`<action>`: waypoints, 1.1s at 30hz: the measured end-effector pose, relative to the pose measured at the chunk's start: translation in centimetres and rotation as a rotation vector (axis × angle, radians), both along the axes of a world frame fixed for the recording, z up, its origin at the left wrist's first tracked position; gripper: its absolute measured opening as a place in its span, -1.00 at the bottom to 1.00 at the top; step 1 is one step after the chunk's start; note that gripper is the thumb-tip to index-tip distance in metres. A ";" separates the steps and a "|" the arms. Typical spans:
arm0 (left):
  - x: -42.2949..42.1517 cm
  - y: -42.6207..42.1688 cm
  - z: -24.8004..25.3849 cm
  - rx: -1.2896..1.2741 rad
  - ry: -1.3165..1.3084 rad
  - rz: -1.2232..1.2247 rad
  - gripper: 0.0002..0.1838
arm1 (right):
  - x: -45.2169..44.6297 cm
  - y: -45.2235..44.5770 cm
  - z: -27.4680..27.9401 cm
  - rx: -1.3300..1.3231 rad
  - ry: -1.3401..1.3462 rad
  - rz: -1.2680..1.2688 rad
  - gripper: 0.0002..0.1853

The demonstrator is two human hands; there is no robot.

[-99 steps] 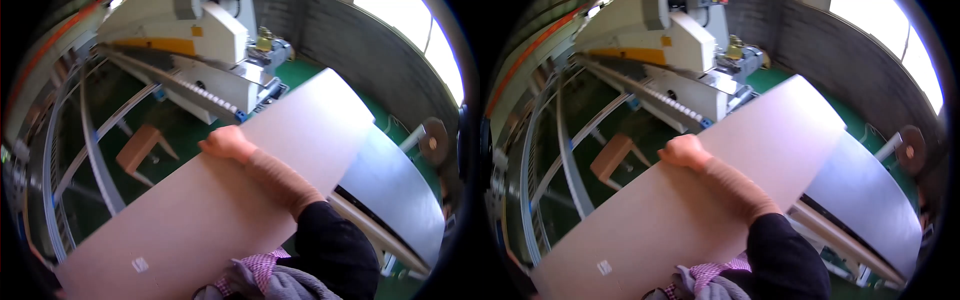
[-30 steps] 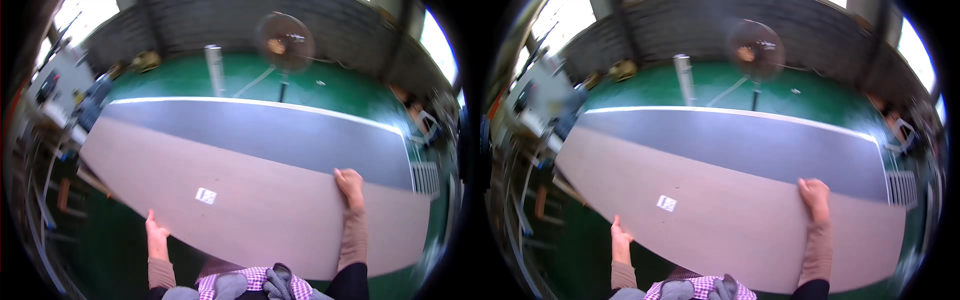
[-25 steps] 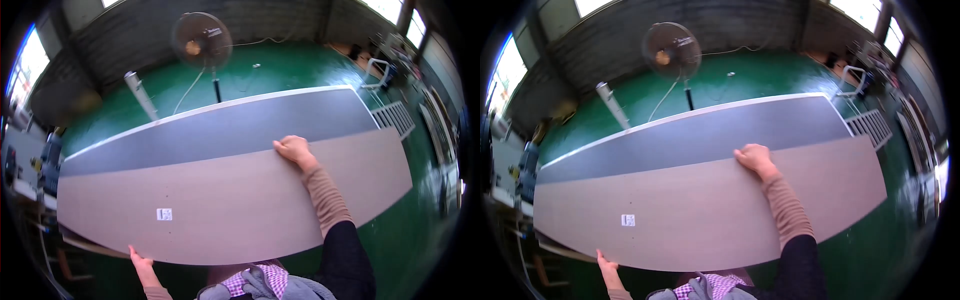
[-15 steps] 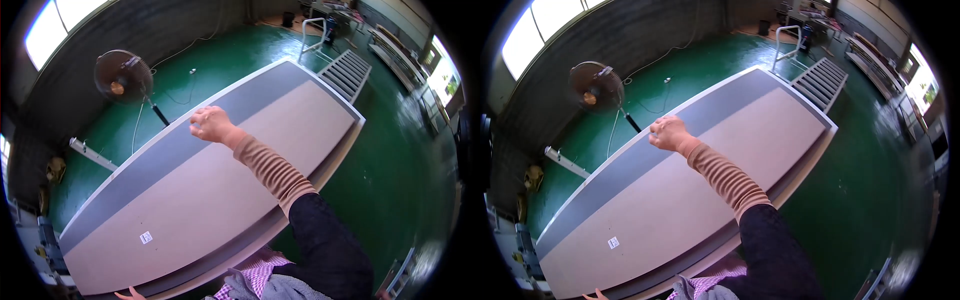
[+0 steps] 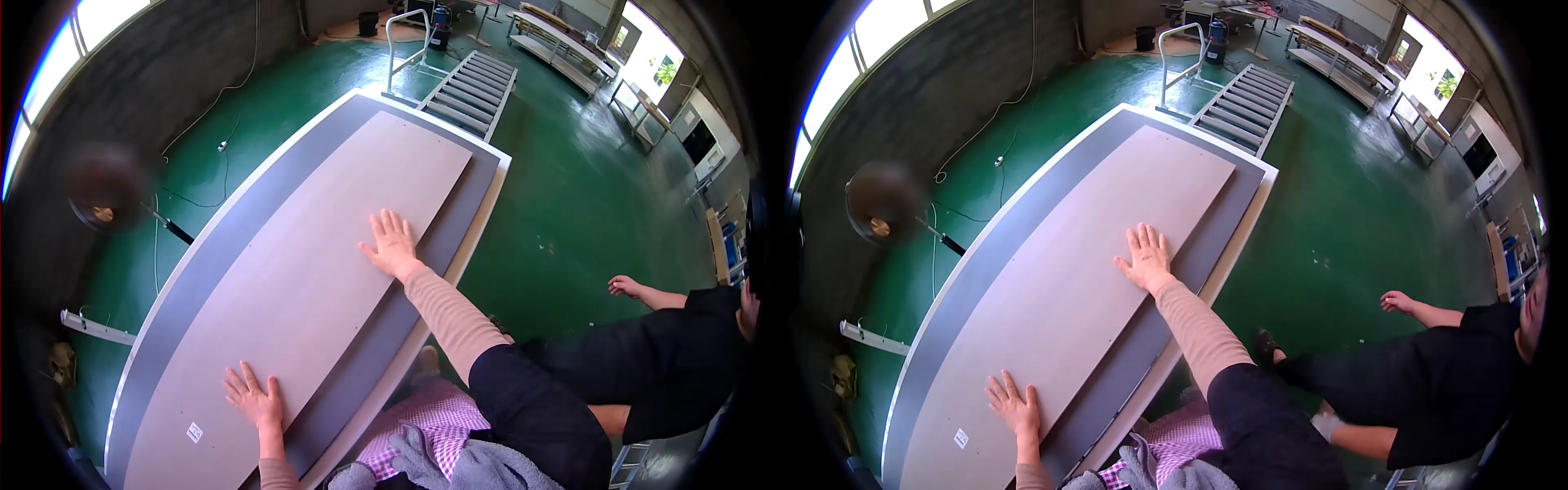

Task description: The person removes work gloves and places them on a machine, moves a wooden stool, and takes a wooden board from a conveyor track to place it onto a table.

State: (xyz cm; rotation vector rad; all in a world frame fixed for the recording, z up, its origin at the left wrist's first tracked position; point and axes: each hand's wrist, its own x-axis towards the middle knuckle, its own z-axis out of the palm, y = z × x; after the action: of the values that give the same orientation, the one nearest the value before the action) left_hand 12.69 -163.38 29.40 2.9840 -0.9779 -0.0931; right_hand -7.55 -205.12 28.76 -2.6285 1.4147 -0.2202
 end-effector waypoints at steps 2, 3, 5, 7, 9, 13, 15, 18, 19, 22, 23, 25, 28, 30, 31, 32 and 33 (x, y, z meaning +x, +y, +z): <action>-0.6 -0.2 -1.0 0.012 -0.019 0.004 -0.11 | -1.6 -0.7 -0.2 0.005 0.078 0.005 -0.13; -1.3 -0.4 -1.0 0.035 -0.026 0.015 -0.11 | -2.2 -1.2 -0.5 0.027 0.071 0.018 -0.13; -3.1 -4.8 -0.3 0.052 0.007 0.030 -0.11 | -3.7 -5.1 -0.1 0.029 0.063 -0.010 -0.14; -5.1 -7.8 0.2 0.053 0.010 0.016 -0.11 | -5.6 -8.0 -0.1 0.026 0.071 -0.022 -0.14; -7.1 -12.2 0.4 0.017 0.007 -0.006 -0.11 | -7.6 -12.3 0.3 -0.014 0.074 -0.044 -0.14; -10.1 -18.2 1.4 0.014 0.041 0.029 -0.12 | -10.5 -17.9 0.4 -0.024 -0.008 -0.012 -0.14; -10.9 -19.8 1.7 0.001 0.043 0.033 -0.12 | -11.2 -19.6 0.9 -0.013 -0.007 -0.009 -0.14; -11.1 -21.2 1.8 0.009 0.053 0.042 -0.12 | -11.5 -21.1 0.7 0.002 0.036 -0.032 -0.15; -10.9 -20.8 1.3 0.008 0.044 0.039 -0.12 | -11.4 -20.9 0.5 0.013 0.039 -0.033 -0.14; -11.4 -20.7 1.3 0.010 0.036 0.035 -0.12 | -11.2 -19.6 0.5 0.065 0.032 -0.048 -0.15; -11.4 -20.7 1.4 0.016 0.040 0.038 -0.12 | -11.2 -18.4 0.6 0.108 0.026 -0.059 -0.15; -11.3 -20.4 1.2 0.022 0.030 0.033 -0.14 | -12.2 -13.4 0.9 0.095 -0.085 0.054 -0.24; -10.9 -20.5 1.0 0.025 0.024 0.033 -0.15 | -16.1 -4.3 3.4 0.002 -0.580 0.202 -0.57; -11.4 -20.3 0.7 0.025 0.040 0.051 -0.14 | -19.2 0.3 4.2 0.170 -0.688 0.266 -0.76; -11.5 -20.4 1.1 0.025 0.035 0.051 -0.15 | -21.1 2.2 4.0 0.276 -0.666 0.310 -0.83; -11.5 -20.5 1.4 0.024 0.027 0.053 -0.15 | -23.0 3.7 3.3 0.319 -0.671 0.369 -0.84; -11.6 -20.5 1.6 0.024 0.033 0.060 -0.15 | -24.8 4.6 2.7 0.364 -0.676 0.428 -0.85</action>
State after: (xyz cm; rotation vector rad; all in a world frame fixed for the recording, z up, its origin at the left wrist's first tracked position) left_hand 1.14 -183.86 30.99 3.0206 -0.8898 -0.1547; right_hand -32.39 -200.48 31.42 -2.1679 0.5935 -0.6467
